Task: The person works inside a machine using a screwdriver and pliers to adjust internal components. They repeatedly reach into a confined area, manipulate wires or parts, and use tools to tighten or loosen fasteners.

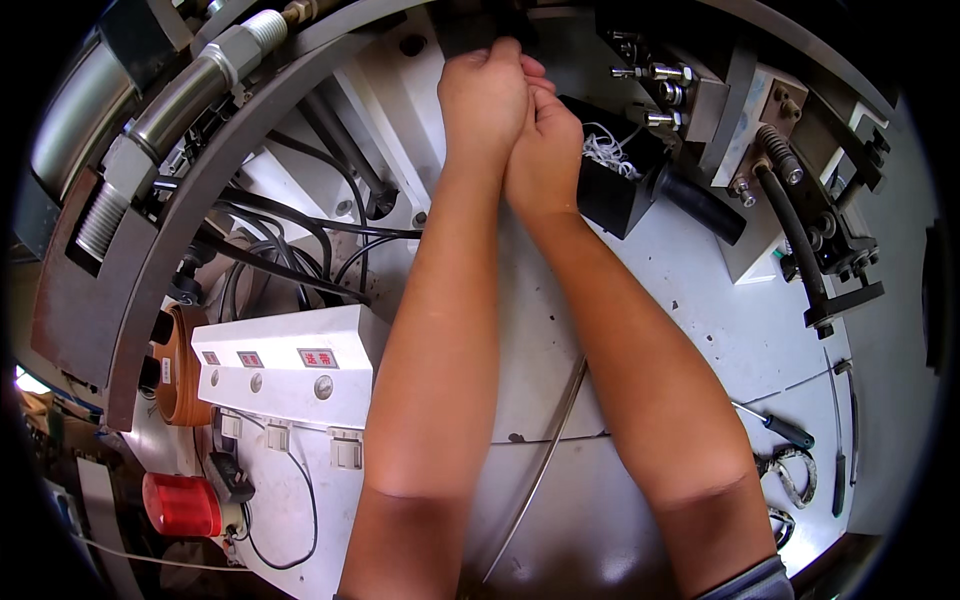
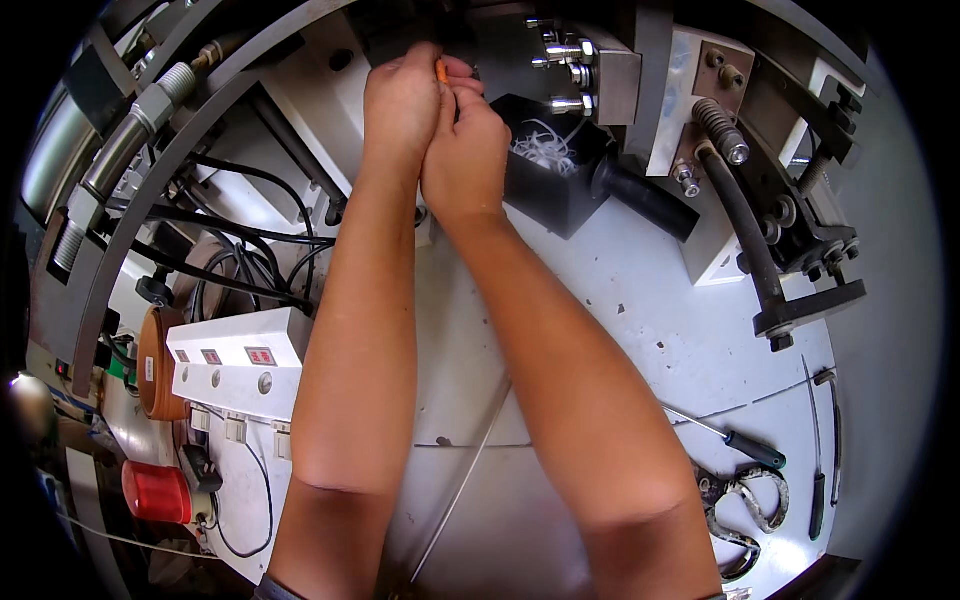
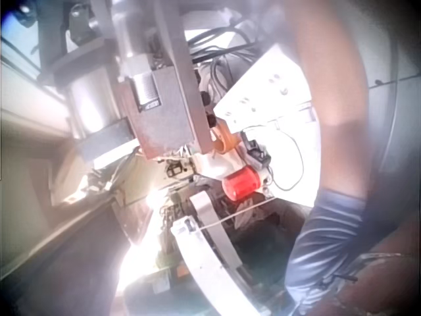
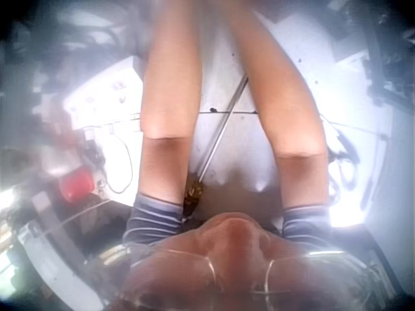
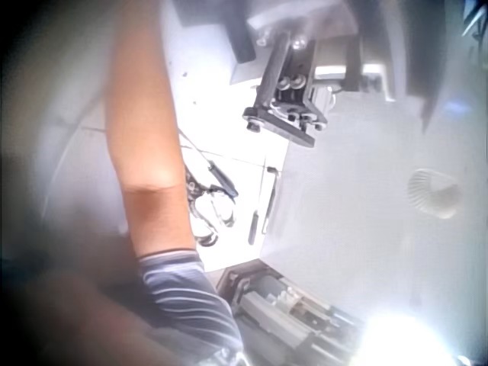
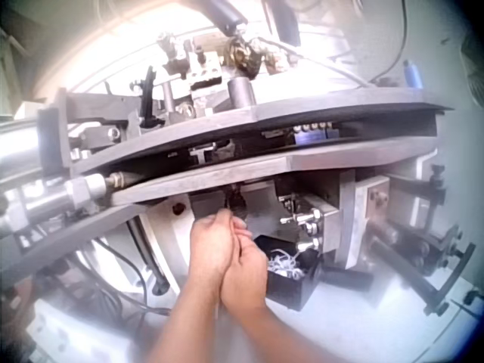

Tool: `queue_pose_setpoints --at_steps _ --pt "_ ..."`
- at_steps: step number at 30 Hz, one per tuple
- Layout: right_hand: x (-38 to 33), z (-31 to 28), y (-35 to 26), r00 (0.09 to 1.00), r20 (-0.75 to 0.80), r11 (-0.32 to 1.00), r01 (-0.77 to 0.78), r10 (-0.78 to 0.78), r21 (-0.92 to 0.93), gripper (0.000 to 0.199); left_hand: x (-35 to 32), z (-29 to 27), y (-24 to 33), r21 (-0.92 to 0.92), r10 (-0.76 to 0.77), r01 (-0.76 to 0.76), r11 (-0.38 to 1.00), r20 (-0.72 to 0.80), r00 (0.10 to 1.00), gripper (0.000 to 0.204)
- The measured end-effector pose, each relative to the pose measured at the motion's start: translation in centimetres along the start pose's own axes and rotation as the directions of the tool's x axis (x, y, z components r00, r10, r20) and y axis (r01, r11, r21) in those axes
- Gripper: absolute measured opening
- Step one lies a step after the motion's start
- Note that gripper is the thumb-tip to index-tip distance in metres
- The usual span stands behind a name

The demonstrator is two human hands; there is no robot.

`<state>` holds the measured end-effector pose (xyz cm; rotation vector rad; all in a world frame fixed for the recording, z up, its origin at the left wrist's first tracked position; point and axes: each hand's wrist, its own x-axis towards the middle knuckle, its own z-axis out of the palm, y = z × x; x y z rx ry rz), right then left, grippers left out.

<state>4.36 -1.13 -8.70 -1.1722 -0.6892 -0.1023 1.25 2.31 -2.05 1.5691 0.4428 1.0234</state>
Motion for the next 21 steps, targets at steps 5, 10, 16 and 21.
queue_pose_setpoints --at_steps 5,10,16,21 --pt "0.33 0.26 0.61 0.997 -0.031 0.996 0.072 -0.071 0.048 0.031 0.15 0.12 0.1 0.042 0.034 -0.034 0.999 0.01 0.999 0.037" --pt "0.32 0.27 0.1 0.998 -0.037 0.997 0.055 -0.053 0.045 0.031 0.24 -0.08 0.09 0.077 0.04 -0.044 0.996 0.052 0.998 0.035" --pt "0.4 0.23 0.0 0.998 -0.043 0.998 0.051 -0.05 0.032 0.03 0.35 0.05 0.06 0.061 0.038 -0.041 0.997 0.046 0.998 0.034" --pt "0.43 0.17 -0.06 0.998 -0.044 0.997 0.055 -0.053 0.046 0.03 0.26 0.09 0.16 0.077 0.045 -0.048 0.996 0.034 0.998 0.034"
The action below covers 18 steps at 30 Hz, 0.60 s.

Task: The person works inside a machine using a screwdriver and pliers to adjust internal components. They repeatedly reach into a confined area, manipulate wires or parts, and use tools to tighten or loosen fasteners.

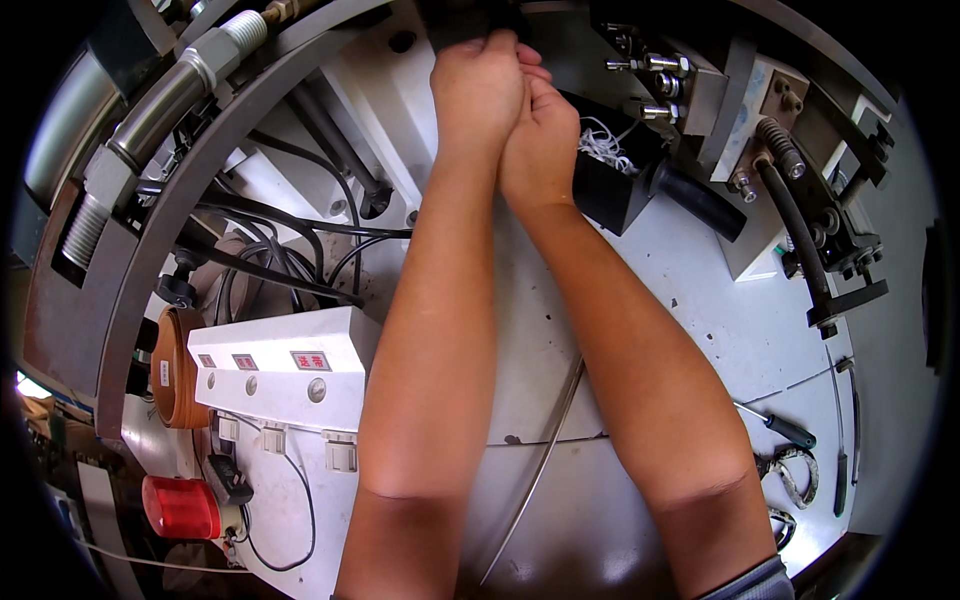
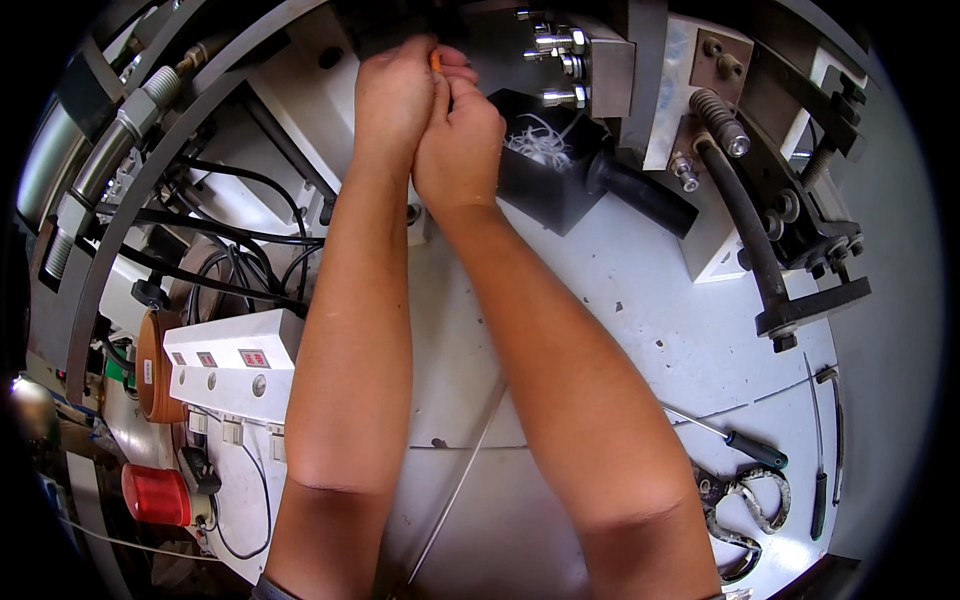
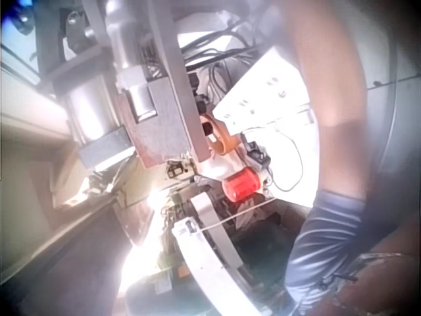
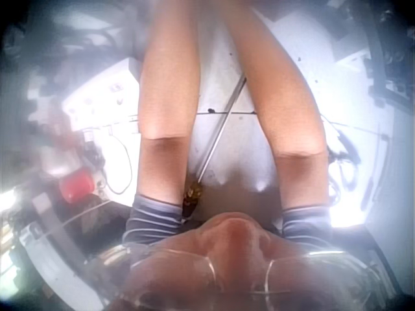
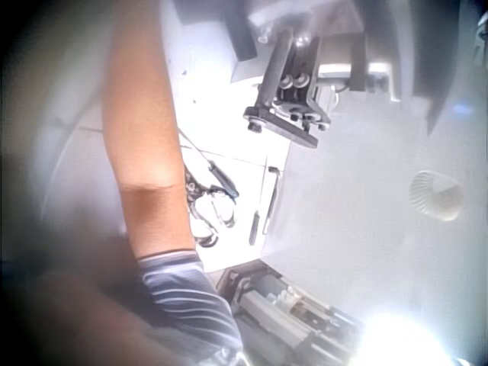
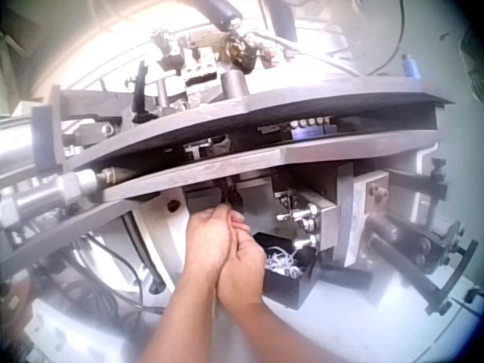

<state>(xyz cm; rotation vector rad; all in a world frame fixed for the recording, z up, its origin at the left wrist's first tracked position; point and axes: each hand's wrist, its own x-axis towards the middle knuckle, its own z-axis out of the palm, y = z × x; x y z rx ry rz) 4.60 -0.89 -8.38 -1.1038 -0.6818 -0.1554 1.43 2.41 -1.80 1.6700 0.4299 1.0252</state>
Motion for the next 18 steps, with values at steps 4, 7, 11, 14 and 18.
queue_pose_setpoints --at_steps 4,7,11,14,18 --pt "0.0 0.1 -0.1 1.0 0.007 1.0 -0.017 0.017 -0.007 0.03 0.3 -0.1 -0.3 -0.033 0.008 -0.008 0.999 0.004 1.0 0.034" --pt "0.1 0.3 0.2 1.0 0.0 0.997 -0.024 0.024 0.073 0.03 0.5 0.0 -0.6 -0.045 0.028 -0.028 0.999 0.001 1.0 0.036" --pt "0.5 0.3 0.8 1.0 -0.002 0.999 -0.006 0.006 0.036 0.031 0.5 0.0 -0.4 -0.016 0.044 -0.044 0.999 0.012 0.999 0.036" --pt "0.5 0.3 0.6 1.0 0.01 0.997 -0.017 0.016 0.071 0.032 0.4 0.1 -0.1 -0.026 0.034 -0.034 0.999 0.021 0.999 0.035" --pt "1.0 0.3 -0.6 0.999 -0.021 0.997 0.046 -0.045 0.059 0.032 1.1 0.0 0.0 0.014 0.111 -0.112 0.994 0.044 0.993 0.033"
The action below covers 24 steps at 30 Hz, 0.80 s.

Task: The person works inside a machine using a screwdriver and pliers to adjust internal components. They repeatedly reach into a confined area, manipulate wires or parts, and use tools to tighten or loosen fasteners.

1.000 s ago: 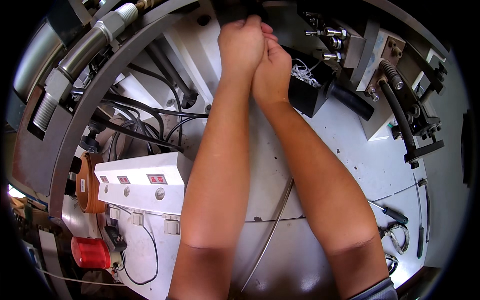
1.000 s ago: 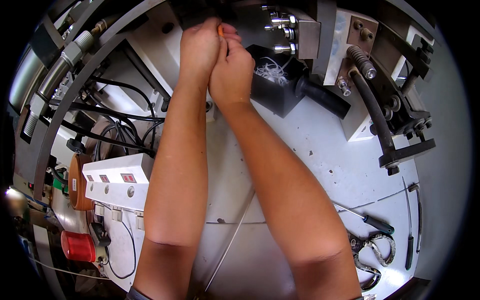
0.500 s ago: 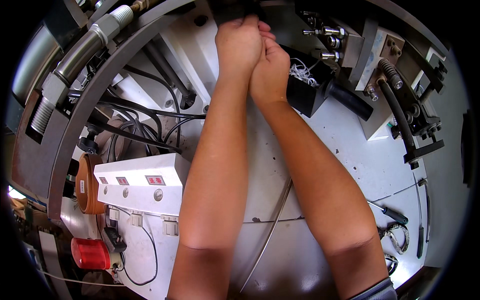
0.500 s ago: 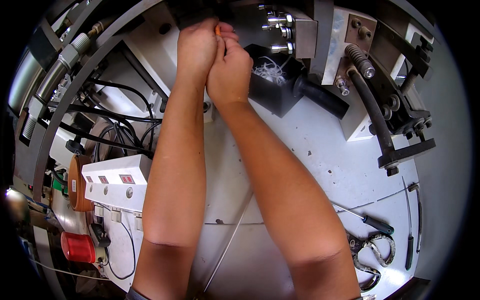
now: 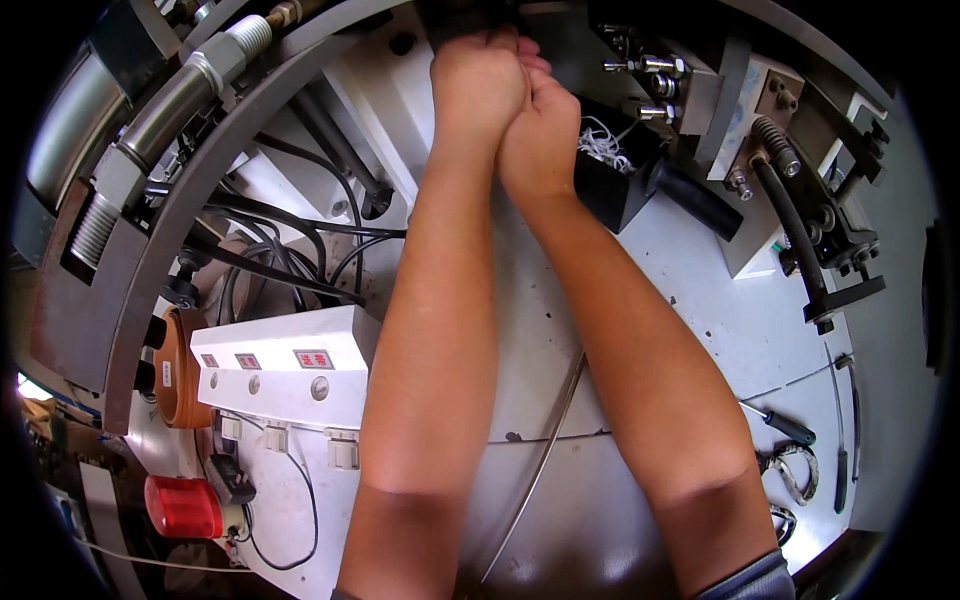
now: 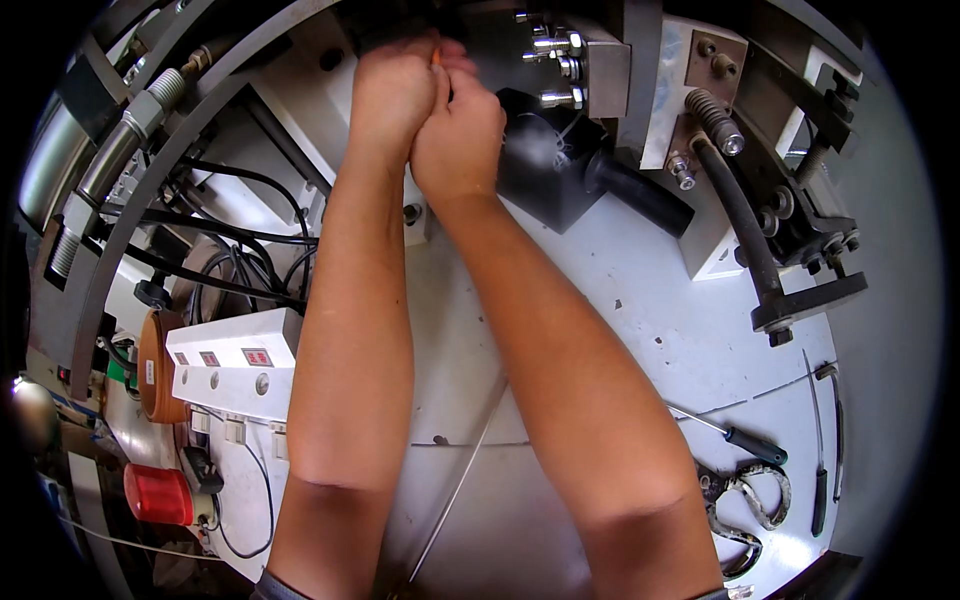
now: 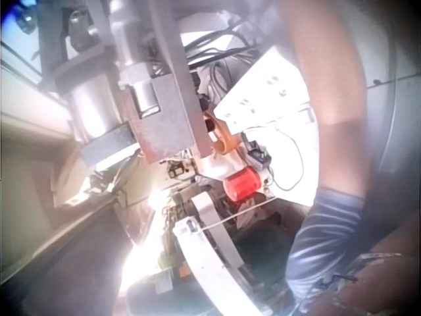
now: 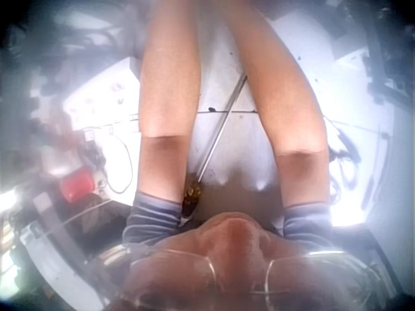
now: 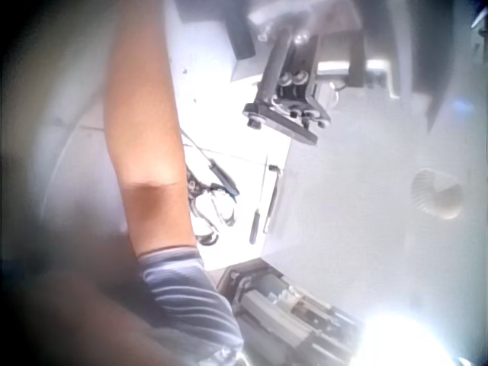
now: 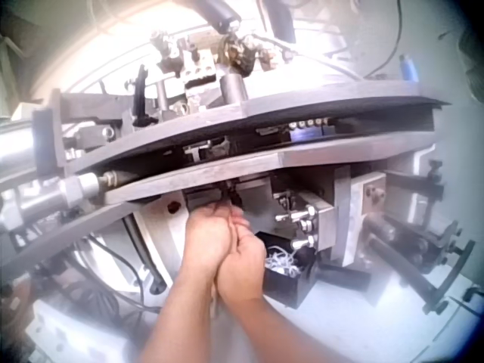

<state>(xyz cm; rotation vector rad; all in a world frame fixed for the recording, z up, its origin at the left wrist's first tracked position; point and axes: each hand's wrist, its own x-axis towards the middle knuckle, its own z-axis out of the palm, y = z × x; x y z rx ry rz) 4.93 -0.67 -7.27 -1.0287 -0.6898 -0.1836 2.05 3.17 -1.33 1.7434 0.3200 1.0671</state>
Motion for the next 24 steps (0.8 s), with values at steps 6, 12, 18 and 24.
queue_pose_setpoints --at_steps 6,12,18,24 --pt "0.3 0.5 -2.3 1.0 -0.007 0.999 -0.006 0.006 -0.034 0.032 2.2 -0.2 -0.3 -0.047 0.126 -0.123 0.991 0.067 0.99 0.035" --pt "0.7 0.6 -3.0 0.998 0.008 0.994 -0.056 0.057 -0.093 0.033 2.0 -0.2 0.6 -0.016 0.269 -0.269 0.963 0.04 0.962 0.036" --pt "0.3 0.1 -0.4 0.999 -0.016 0.998 -0.052 0.051 -0.039 0.036 -0.5 -0.1 0.6 -0.141 -0.081 0.09 0.986 0.067 0.994 0.033" --pt "-0.8 0.4 -0.1 0.996 -0.008 0.994 -0.087 0.087 0.073 0.036 -0.8 -0.8 0.2 -0.065 -0.246 0.256 0.964 0.139 0.959 0.042"
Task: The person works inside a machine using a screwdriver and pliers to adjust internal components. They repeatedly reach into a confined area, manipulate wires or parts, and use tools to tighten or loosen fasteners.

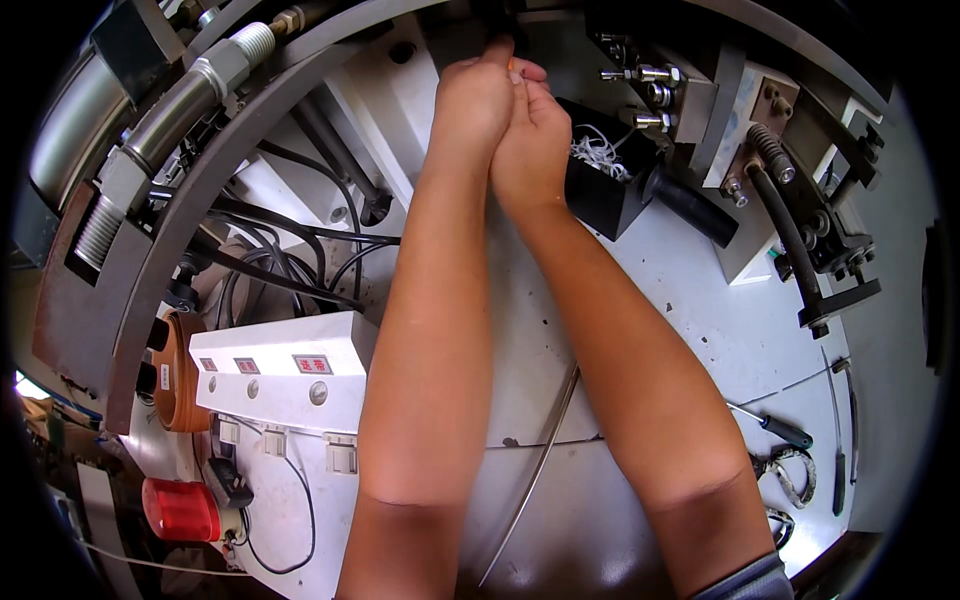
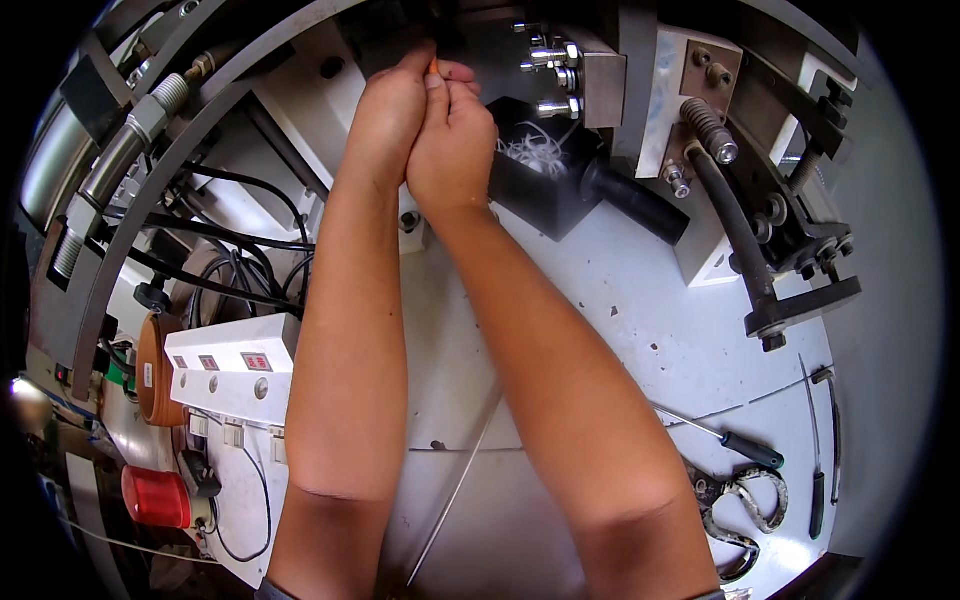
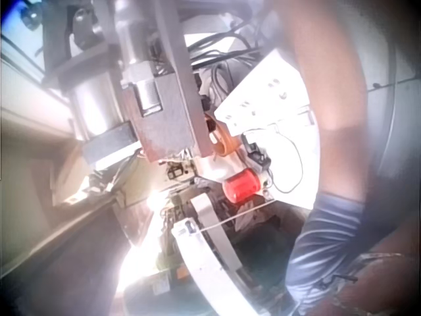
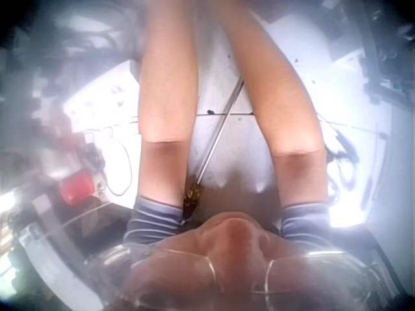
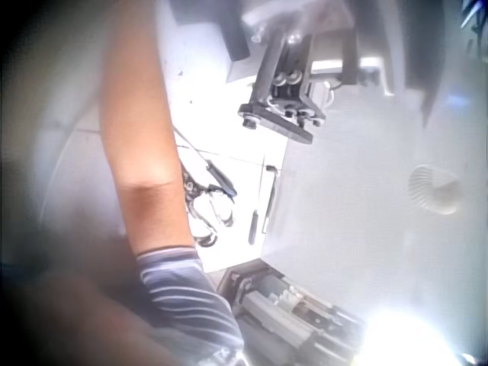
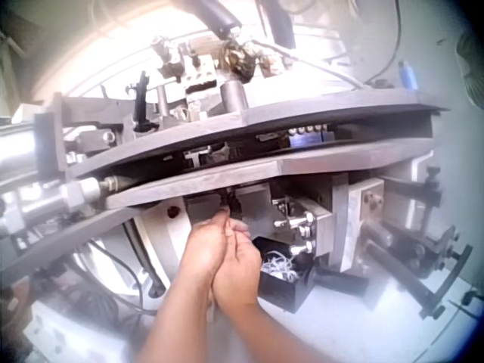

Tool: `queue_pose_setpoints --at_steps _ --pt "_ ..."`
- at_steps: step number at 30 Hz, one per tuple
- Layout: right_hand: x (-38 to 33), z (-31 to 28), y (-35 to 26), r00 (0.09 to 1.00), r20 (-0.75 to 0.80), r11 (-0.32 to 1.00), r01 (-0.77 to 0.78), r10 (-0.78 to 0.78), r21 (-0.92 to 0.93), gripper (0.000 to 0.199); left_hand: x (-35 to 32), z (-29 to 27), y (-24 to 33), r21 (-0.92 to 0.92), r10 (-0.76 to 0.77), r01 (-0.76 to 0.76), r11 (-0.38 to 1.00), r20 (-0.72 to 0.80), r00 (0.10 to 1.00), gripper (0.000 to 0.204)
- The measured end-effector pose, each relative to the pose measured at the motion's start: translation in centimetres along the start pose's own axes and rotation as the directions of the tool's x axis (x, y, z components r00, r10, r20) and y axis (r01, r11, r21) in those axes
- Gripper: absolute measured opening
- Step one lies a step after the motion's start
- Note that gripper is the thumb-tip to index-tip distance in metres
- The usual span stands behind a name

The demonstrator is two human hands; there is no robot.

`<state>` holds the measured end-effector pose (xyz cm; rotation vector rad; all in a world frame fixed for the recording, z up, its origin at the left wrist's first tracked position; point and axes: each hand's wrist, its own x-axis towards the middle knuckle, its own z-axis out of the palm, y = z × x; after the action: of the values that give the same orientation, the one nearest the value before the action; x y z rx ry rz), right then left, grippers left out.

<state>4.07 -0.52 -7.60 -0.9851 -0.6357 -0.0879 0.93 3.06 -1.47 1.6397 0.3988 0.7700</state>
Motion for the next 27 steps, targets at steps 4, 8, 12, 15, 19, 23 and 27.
queue_pose_setpoints --at_steps 4,8,12,15,19,23,27 --pt "0.1 0.6 0.2 0.999 -0.014 0.997 0.035 -0.034 0.073 0.034 0.2 -0.2 0.1 -0.008 0.015 -0.014 1.0 0.039 0.999 0.043" --pt "0.5 0.6 0.1 1.0 -0.017 0.999 -0.006 0.007 0.054 0.032 0.3 0.1 0.1 -0.034 0.048 -0.047 0.998 0.039 0.998 0.045" --pt "0.9 0.9 -0.5 1.0 -0.017 0.999 0.007 -0.007 0.039 0.031 0.6 -0.1 0.5 0.037 0.108 -0.109 0.993 0.039 0.993 0.041" --pt "1.1 1.1 -1.6 1.0 -0.005 0.999 0.02 -0.02 0.027 0.031 1.3 -0.1 1.0 0.074 0.122 -0.126 0.989 0.051 0.991 0.033" --pt "1.8 1.6 -0.8 0.99 -0.046 0.99 0.138 -0.136 0.037 0.031 1.2 0.5 2.0 -0.007 0.104 -0.105 0.994 -0.012 0.994 0.023" --pt "2.6 0.1 -2.2 0.999 0.019 0.99 -0.023 0.026 -0.139 0.033 1.9 0.7 1.6 0.213 0.314 -0.297 0.931 -0.05 0.948 0.031" --pt "2.6 -0.1 -4.5 1.0 0.027 0.96 0.018 -0.011 -0.279 0.036 3.0 0.8 -0.3 0.009 0.348 -0.351 0.936 -0.147 0.926 0.033"
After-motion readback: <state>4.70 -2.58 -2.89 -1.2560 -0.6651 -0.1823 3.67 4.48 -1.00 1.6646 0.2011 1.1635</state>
